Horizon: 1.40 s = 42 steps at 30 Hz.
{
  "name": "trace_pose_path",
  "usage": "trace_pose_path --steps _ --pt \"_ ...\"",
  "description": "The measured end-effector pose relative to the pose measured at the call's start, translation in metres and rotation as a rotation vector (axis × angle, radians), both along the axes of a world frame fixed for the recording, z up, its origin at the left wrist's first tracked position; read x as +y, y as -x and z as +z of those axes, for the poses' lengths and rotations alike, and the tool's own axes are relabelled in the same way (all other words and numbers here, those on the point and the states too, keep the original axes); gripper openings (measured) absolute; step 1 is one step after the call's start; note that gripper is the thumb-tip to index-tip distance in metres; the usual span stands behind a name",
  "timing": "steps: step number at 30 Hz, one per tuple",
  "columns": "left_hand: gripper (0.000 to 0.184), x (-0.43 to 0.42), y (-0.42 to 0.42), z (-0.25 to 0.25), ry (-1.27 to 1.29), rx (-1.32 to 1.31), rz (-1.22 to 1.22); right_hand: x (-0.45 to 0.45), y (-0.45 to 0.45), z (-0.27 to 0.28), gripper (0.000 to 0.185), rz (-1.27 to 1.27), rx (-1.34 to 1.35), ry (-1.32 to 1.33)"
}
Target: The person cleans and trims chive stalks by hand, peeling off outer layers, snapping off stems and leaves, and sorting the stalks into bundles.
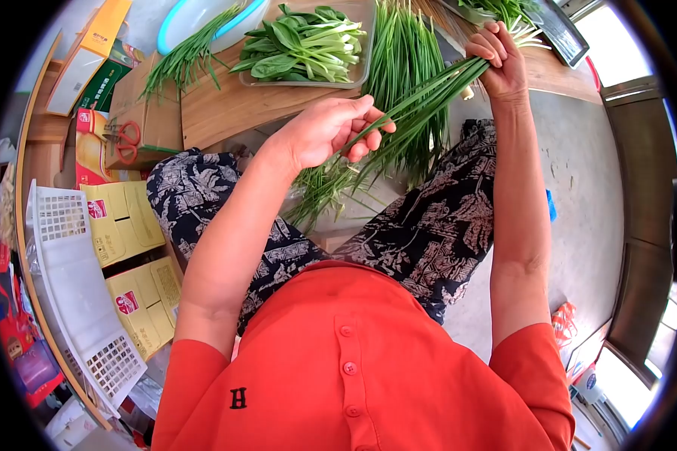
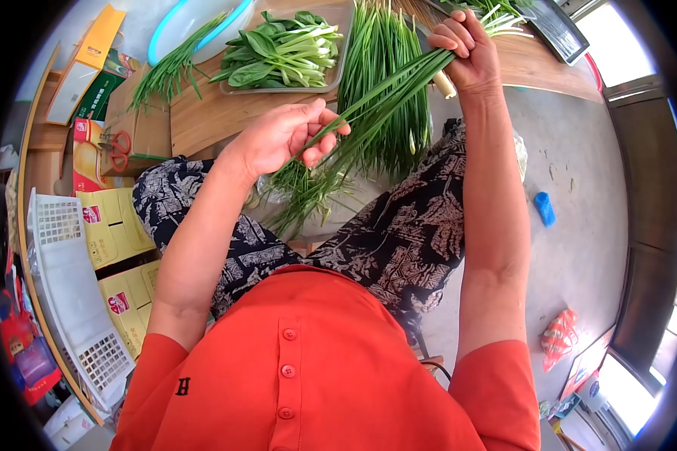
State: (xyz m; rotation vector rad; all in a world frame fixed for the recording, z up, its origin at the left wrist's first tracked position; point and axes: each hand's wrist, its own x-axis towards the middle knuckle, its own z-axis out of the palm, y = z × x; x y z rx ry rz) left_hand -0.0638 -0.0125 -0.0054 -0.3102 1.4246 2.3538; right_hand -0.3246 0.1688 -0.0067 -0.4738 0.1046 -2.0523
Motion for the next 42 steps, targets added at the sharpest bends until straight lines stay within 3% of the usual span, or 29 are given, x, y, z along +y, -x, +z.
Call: trace_pose_path --steps 11,14,15,17,19,22,24,32,35,42 --pt "0.028 0.013 -0.023 -0.013 0.246 0.002 -0.055 0.003 0.001 0.001 0.026 0.007 -0.034 -0.026" --pt "0.026 0.022 -0.029 -0.021 0.111 0.103 0.377 0.004 0.0 -0.001 0.026 -0.001 -0.038 -0.029" --pt "0.026 0.022 -0.029 -0.022 0.111 0.104 0.377 0.002 0.0 -0.002 0.026 -0.002 -0.037 -0.029" --pt "0.026 0.021 -0.031 -0.025 -0.188 0.095 0.715 0.001 -0.001 -0.003 0.026 0.014 -0.084 -0.002" --pt "0.025 0.005 -0.037 -0.032 -0.213 0.157 0.791 0.007 0.0 0.001 0.026 -0.012 -0.115 0.031" --pt "0.024 0.0 -0.04 -0.032 -0.132 0.11 0.781 0.008 -0.003 0.005 0.026 0.014 -0.157 0.019" --pt "0.025 -0.001 -0.031 -0.027 0.139 0.037 0.64 0.006 -0.006 0.008 0.026 0.049 -0.171 0.045" --pt "0.029 0.028 0.02 -0.064 0.144 0.035 0.117 -0.001 -0.016 0.012 0.021 0.087 -0.205 0.082" --pt "0.028 0.033 0.012 -0.057 -0.115 -0.008 0.113 0.004 -0.015 0.015 0.019 0.046 -0.204 0.057" --pt "0.031 0.033 0.009 -0.062 -0.136 0.01 0.094 0.006 -0.019 0.016 0.018 0.04 -0.199 0.032"
